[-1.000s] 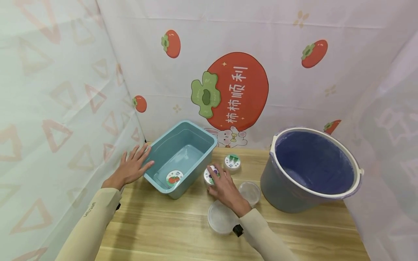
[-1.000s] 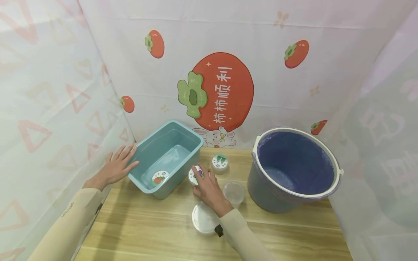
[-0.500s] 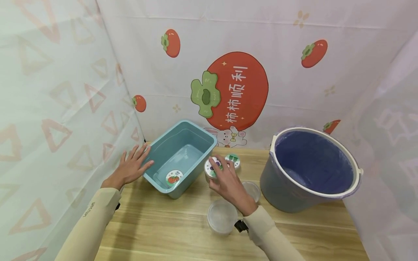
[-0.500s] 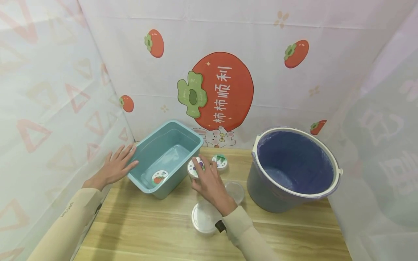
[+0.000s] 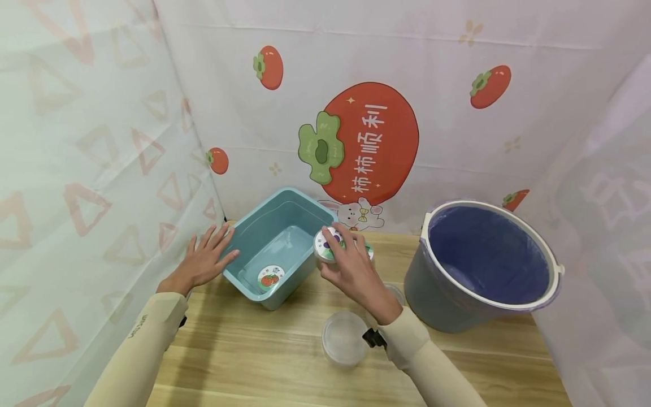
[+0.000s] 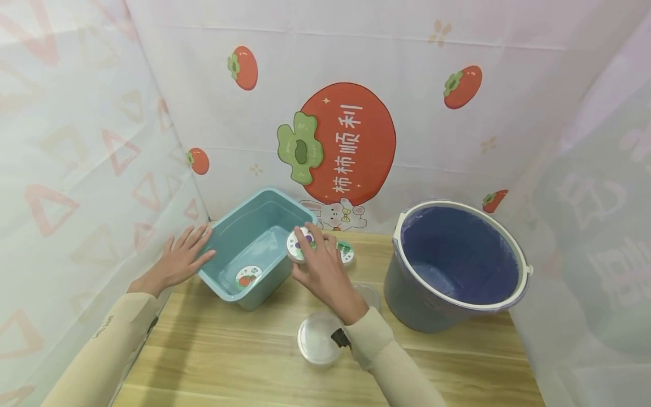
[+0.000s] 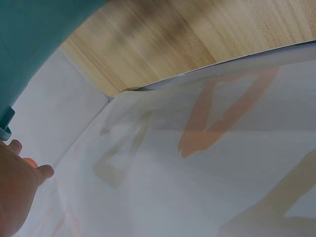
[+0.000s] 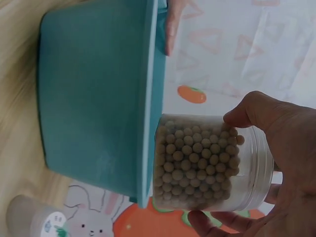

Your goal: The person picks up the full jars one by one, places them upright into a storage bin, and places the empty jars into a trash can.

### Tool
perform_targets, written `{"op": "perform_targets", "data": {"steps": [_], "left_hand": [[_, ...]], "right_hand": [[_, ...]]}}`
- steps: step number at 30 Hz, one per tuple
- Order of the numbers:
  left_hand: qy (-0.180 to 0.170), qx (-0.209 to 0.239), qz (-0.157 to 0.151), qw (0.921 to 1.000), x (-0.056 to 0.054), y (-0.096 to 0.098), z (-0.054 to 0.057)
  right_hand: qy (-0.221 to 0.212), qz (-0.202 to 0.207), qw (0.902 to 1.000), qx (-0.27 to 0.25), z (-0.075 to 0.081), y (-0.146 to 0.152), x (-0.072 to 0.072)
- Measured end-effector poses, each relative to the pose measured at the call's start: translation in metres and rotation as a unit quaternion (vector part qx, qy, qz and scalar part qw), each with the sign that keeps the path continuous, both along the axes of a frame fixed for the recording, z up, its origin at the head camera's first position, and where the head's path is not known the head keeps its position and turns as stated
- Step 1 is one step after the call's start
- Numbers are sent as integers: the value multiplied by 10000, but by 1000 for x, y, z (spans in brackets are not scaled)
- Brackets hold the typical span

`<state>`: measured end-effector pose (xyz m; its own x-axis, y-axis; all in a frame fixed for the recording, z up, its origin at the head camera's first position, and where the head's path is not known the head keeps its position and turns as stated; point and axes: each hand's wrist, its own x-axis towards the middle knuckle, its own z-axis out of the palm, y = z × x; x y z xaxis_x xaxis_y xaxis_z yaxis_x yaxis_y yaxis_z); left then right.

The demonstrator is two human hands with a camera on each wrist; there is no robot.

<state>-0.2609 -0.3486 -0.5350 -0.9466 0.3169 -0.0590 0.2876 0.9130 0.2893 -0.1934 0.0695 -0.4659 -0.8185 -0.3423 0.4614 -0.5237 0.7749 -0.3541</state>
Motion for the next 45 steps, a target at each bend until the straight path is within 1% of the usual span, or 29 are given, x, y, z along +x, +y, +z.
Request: {"op": "perform_targets", "data": {"steps": [3,9,11,17,21,25,30,38,45], "left_hand": [[6,-14,9,10000,0,0,0],[-24,11,31,10000,0,1,2],[-25,9,24,10000,1,1,3],[6,-27,16,10000,0,1,3],[2,-29,25,10000,0,0,3],[-29,4,14,10000,0,0,1],[-34,11,12,10000,0,1,1],[-3,27,7,10000,-1,1,0],[10,-2,8,10000,1,2,0]], "right_hand": [[1,107,9999,-65,9,-5,-5],[-304,280,9991,-43,25,-17,-14],[-356,298,9989,-11,28,-22,-17],[-231,309,9993,5,33,-34,-30],[-269,342,9991,-17,31,-41,-38],[-482,362,9981,-94,29,-46,-47],[-693,272,9972,-109,23,-53,-58],[-679,224,9974,60,11,-62,-74],[-514,379,9977,226,-1,-70,-84]]}}
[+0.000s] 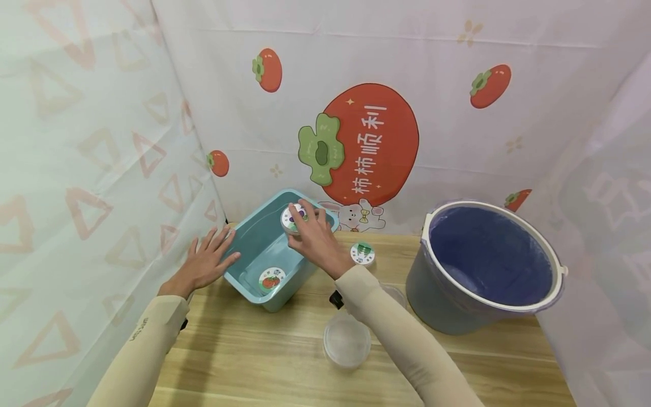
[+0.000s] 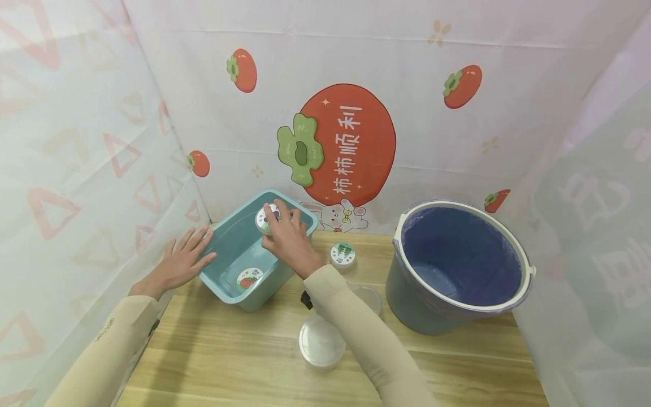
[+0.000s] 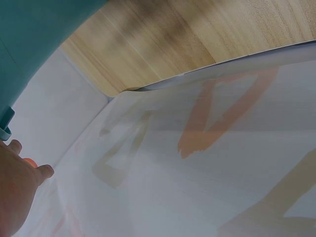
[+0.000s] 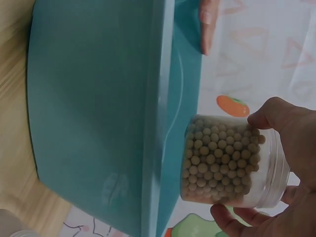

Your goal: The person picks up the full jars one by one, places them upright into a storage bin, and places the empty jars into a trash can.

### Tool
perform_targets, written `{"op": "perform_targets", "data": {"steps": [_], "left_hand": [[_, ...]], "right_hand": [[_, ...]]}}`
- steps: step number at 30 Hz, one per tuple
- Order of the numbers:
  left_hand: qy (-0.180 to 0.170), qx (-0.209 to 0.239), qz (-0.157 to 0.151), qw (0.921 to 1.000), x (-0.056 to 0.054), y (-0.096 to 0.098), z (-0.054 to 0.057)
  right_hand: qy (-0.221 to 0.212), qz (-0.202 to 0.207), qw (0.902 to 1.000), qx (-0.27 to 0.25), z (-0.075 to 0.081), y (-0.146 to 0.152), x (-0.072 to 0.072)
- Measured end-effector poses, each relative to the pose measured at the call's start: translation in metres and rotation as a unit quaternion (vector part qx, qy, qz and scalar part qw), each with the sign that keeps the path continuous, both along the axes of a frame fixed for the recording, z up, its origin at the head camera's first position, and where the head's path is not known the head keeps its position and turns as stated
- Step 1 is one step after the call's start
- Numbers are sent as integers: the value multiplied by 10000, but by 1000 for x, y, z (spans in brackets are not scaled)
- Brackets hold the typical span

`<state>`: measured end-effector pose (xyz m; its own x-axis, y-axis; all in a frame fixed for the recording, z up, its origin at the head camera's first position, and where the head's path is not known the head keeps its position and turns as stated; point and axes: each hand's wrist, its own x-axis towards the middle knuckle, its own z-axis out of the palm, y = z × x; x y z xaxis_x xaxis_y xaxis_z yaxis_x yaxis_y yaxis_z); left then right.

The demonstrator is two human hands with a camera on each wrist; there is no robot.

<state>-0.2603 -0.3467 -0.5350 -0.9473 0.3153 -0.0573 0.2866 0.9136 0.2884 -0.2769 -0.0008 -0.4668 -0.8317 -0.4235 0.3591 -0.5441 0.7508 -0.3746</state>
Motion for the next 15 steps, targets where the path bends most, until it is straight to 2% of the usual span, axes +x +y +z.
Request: {"op": "perform_targets", "data": {"steps": [15], "left_hand": [[65,-1,-7,10000,-1,-1,-3]], "right_hand": [[8,42,9991,416,-21,-17,-13]]}}
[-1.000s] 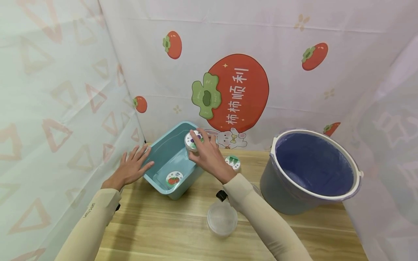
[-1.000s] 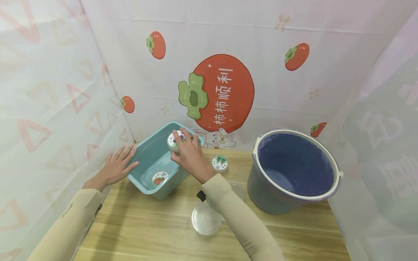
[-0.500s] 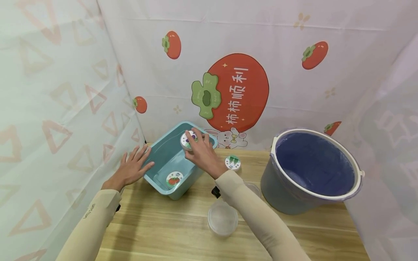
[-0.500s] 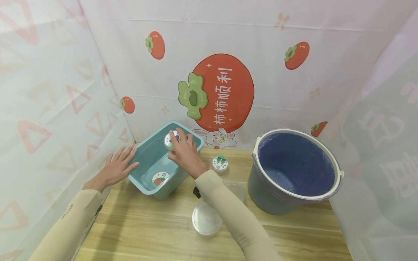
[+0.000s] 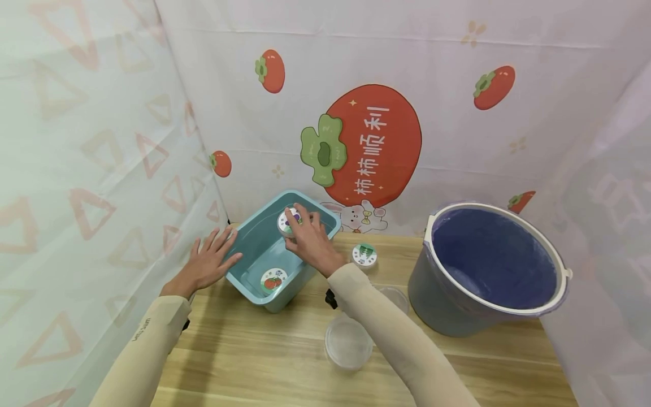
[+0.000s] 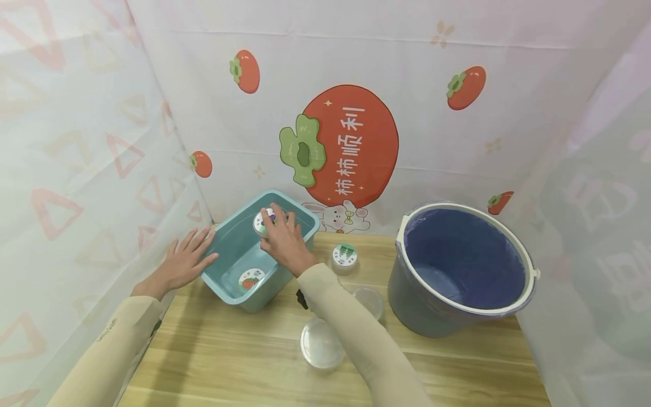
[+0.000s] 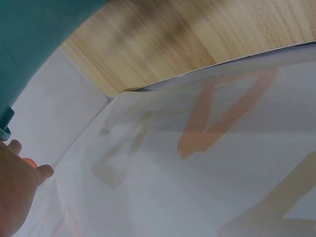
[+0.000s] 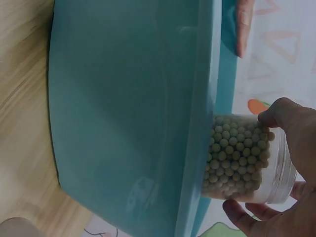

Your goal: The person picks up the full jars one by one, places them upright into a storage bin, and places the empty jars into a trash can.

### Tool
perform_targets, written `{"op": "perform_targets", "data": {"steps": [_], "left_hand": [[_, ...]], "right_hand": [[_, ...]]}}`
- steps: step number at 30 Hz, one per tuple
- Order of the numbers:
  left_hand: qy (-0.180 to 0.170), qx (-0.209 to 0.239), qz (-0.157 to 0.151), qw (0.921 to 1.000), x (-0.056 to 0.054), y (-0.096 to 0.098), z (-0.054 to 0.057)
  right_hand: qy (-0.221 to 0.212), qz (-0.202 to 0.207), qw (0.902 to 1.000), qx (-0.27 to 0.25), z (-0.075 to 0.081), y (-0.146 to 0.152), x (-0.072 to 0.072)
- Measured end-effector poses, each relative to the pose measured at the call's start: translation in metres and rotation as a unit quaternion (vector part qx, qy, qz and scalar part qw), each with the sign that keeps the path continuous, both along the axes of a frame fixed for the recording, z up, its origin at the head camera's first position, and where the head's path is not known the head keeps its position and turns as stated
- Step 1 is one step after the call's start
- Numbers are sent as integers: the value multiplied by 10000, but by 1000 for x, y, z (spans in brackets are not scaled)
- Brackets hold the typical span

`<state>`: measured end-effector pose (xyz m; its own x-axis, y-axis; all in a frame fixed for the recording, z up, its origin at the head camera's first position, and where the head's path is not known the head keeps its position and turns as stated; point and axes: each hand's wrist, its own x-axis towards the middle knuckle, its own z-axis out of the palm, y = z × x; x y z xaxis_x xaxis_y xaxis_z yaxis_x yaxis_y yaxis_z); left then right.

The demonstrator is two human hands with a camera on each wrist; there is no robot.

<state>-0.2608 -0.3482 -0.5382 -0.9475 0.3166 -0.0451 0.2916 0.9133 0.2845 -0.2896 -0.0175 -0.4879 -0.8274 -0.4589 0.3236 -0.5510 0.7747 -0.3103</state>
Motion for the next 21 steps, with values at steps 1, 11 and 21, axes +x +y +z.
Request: {"op": "perform_targets", "data": {"steps": [1,11,21], "left_hand": [[-7,-11,2,10000,0,0,0],[-57,32,2,10000,0,2,0],[12,60,33,10000,2,2,1]], "right_hand": [[-4,0,10000,19,-1,-1,-1],[442,-16,9983,377,-15,-9,-3],[335,-152,9984,432,-21,-15,-7]]}}
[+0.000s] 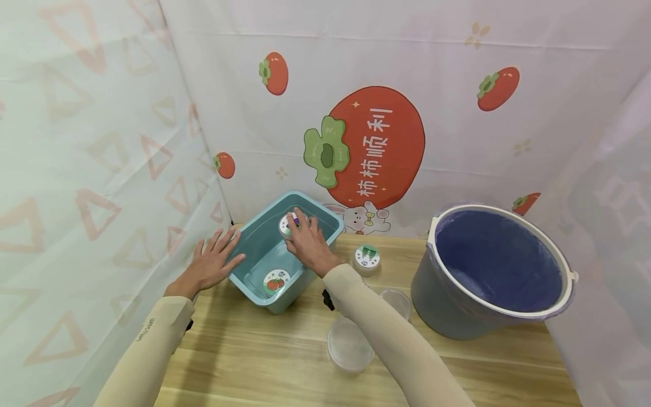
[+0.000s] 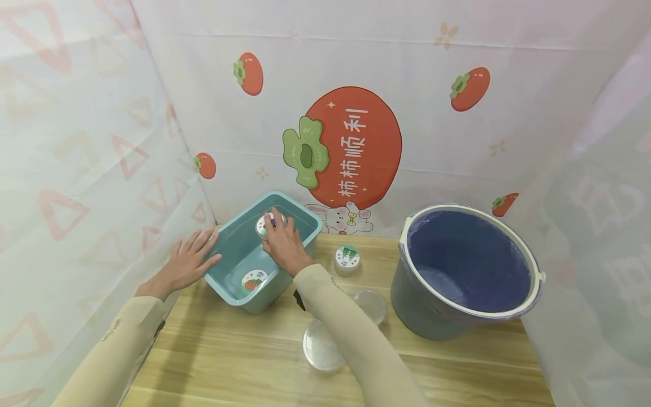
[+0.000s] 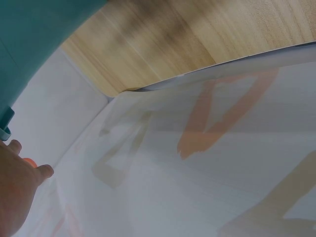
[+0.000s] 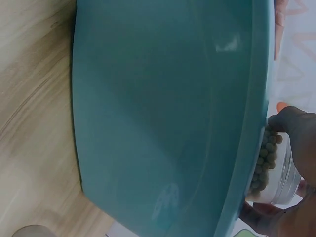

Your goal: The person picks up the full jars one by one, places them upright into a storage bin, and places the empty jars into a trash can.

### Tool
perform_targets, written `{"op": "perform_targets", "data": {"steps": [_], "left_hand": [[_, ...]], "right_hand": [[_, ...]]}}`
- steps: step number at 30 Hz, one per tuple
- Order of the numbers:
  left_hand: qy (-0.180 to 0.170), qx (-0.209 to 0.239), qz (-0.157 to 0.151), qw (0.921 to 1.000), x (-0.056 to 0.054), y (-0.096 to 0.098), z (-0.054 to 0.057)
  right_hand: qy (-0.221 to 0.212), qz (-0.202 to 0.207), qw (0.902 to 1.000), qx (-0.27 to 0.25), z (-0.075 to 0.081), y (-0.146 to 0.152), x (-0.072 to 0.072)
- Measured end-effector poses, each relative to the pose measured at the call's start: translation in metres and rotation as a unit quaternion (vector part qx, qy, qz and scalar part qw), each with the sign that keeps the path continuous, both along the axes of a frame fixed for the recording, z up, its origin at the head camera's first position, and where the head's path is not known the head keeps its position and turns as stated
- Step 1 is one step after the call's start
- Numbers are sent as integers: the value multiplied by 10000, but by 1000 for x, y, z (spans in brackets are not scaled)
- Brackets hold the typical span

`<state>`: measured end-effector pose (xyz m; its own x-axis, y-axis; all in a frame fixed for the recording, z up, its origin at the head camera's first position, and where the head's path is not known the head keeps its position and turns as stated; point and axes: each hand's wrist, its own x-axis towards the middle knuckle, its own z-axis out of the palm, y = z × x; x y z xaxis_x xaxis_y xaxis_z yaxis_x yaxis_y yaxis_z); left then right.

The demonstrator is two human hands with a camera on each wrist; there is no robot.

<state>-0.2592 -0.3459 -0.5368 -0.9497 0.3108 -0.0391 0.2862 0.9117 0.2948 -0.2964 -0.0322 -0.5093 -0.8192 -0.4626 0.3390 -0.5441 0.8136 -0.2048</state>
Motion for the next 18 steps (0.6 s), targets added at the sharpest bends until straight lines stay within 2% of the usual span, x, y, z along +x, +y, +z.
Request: {"op": "perform_targets", "data": {"steps": [6,13,18], "left_hand": [[-25,5,-12,10000,-1,2,-1],[-5,-49,-28,10000,-4,1,0],[-76,-61,-22,9999,-2,0,1]], "right_hand": [[-90,-78,9999,0,-6,1,1],[360,-303,9981,408,-8,6,-1],[179,-299,9972,655,-7,9,0]]}}
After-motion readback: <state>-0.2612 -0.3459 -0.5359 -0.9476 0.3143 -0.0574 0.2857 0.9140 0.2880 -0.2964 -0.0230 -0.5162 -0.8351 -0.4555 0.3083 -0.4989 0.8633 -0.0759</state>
